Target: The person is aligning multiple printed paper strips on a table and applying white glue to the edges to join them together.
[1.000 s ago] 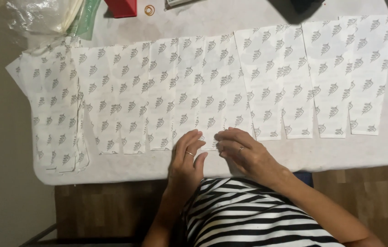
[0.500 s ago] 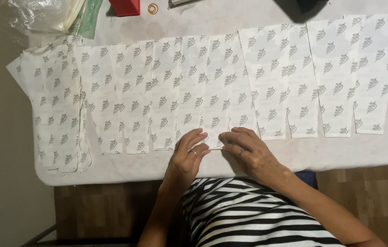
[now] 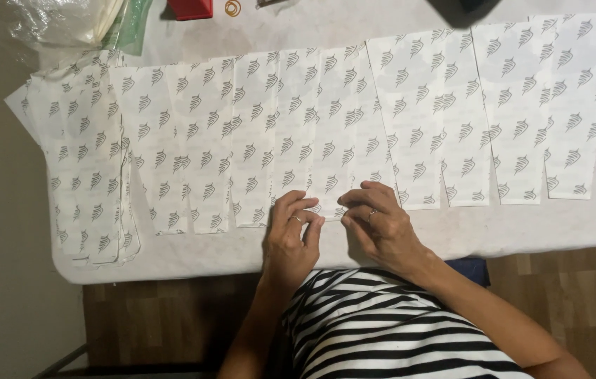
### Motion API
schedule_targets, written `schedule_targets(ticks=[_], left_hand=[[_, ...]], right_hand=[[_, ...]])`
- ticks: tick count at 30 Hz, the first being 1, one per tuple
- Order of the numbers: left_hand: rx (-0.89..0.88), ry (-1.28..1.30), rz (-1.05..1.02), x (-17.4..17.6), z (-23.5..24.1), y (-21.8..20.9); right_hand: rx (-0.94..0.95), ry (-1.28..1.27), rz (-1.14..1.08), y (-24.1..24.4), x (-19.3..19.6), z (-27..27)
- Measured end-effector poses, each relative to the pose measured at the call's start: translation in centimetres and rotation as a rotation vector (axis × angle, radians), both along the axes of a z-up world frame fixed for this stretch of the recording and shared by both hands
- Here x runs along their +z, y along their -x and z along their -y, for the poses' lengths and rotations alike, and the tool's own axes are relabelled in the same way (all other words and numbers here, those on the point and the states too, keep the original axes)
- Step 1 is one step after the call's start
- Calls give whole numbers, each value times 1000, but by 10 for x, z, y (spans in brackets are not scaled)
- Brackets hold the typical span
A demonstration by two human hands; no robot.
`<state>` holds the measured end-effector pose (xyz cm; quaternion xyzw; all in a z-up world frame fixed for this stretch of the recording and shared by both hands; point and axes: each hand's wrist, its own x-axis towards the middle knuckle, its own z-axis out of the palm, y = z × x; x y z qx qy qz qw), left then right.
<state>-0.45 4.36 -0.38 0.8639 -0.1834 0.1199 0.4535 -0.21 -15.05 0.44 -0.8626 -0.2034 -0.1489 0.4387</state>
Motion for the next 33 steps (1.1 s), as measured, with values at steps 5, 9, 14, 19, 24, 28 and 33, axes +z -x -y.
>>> schedule_targets(ticks=[5, 9, 14, 19, 24, 28, 33], left_hand=[[73, -7, -23, 2, 2, -1], [102, 40, -50, 14, 4, -5], [157, 62, -37, 16, 8, -2], [217, 9, -3, 15, 15, 5], [308, -99, 73, 3, 29, 9], [295, -97, 69, 0, 24, 7], [276, -71, 81, 4, 25, 11]], right_hand=[[-32, -52, -48, -2, -13, 3], [-81, -71, -151, -5, -11, -3], [-99, -27, -121, -7, -18, -8], [-77, -28, -121, -1, -13, -1], [-51, -42, -112, -2, 2, -5], [-34, -50, -140, -4, 12, -4], [-24, -46, -170, -6, 5, -6]])
